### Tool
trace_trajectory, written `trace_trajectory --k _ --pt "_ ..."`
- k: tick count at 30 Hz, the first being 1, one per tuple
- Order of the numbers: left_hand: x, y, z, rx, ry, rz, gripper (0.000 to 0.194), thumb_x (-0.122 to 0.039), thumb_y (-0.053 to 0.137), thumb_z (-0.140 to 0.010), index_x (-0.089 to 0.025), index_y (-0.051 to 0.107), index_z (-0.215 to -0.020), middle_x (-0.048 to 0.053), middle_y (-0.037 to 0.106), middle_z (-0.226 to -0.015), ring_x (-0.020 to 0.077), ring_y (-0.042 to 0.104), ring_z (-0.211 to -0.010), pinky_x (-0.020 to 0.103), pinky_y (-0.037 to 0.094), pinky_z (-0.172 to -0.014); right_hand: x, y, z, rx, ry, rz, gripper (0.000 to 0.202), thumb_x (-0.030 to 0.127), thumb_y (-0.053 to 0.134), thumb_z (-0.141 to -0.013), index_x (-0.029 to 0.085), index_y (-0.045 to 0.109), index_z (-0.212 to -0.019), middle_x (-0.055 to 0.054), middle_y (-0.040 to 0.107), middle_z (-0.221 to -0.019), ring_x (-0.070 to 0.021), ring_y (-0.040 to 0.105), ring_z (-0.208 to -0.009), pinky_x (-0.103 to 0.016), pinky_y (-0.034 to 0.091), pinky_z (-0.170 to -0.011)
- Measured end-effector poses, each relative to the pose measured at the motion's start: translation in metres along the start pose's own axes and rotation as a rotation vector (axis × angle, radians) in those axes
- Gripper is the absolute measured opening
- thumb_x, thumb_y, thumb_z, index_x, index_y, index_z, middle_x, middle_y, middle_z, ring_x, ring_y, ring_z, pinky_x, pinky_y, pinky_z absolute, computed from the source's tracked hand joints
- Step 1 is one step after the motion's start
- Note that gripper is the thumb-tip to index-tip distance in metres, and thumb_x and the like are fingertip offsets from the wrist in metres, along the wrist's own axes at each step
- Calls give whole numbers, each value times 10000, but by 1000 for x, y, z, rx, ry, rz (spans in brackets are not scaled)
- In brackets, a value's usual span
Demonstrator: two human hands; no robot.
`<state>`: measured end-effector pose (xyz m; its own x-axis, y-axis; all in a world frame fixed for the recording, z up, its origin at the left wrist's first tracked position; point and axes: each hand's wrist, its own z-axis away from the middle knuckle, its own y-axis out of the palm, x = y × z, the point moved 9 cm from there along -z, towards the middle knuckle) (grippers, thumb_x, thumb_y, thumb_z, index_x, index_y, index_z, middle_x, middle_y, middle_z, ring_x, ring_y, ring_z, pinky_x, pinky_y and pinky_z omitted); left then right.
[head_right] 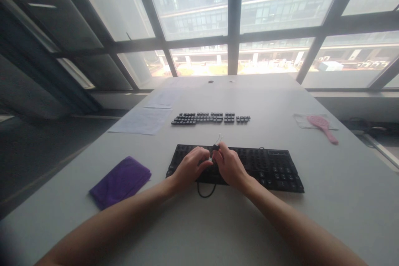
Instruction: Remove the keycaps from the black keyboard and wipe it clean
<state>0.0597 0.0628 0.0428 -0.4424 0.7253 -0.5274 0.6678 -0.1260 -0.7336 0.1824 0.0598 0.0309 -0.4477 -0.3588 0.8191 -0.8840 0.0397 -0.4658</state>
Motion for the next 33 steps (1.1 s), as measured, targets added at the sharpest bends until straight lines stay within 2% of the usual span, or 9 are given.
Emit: trace_trajectory --k 6,13,21,26,30,33 --pt "-15 1 0 32 142 -110 137 -238 512 -991 -199 594 -1093 60 637 -978 198 561 -907 331 484 -801 1 -1 0 -7 5 40 123 315 406 -1004 226 488 -981 8 654 -723 -165 594 -633 -267 395 -622" --pt "-23 0 -2 14 178 -150 147 -206 502 -991 -187 612 -1086 69 640 -980 189 597 -908 320 526 -788 -6 -3 -2 -32 30 -89 115 322 434 -991 228 487 -953 7 668 -757 -159 606 -658 -265 423 -633" --pt "-28 2 -4 1 200 -187 208 -148 505 -969 -178 559 -1168 105 591 -1167 231 582 -1102 385 540 -956 -7 -6 -3 -64 34 -134 127 319 484 -973 217 526 -910 12 656 -728 -154 599 -650 -261 424 -627" --pt "-29 8 -1 14 200 -244 279 -131 528 -951 -184 524 -1225 108 560 -1226 255 552 -1145 421 531 -977 -9 -6 -4 -61 44 -175 147 333 478 -982 218 526 -905 12 644 -732 -153 600 -664 -262 437 -639" --pt "-32 -3 -2 -41 174 -203 222 -149 565 -938 -200 573 -1153 101 563 -1201 240 559 -1094 393 539 -918 -12 -6 -5 -83 64 -207 165 349 467 -990 225 504 -888 22 626 -696 -147 585 -627 -261 437 -615" --pt "-19 -25 -15 -76 121 -140 113 -209 574 -951 -204 604 -1060 73 614 -1084 210 581 -1016 368 517 -908 -13 -6 -5 -101 75 -252 180 362 455 -997 228 500 -887 8 651 -719 -152 601 -633 -269 458 -627"
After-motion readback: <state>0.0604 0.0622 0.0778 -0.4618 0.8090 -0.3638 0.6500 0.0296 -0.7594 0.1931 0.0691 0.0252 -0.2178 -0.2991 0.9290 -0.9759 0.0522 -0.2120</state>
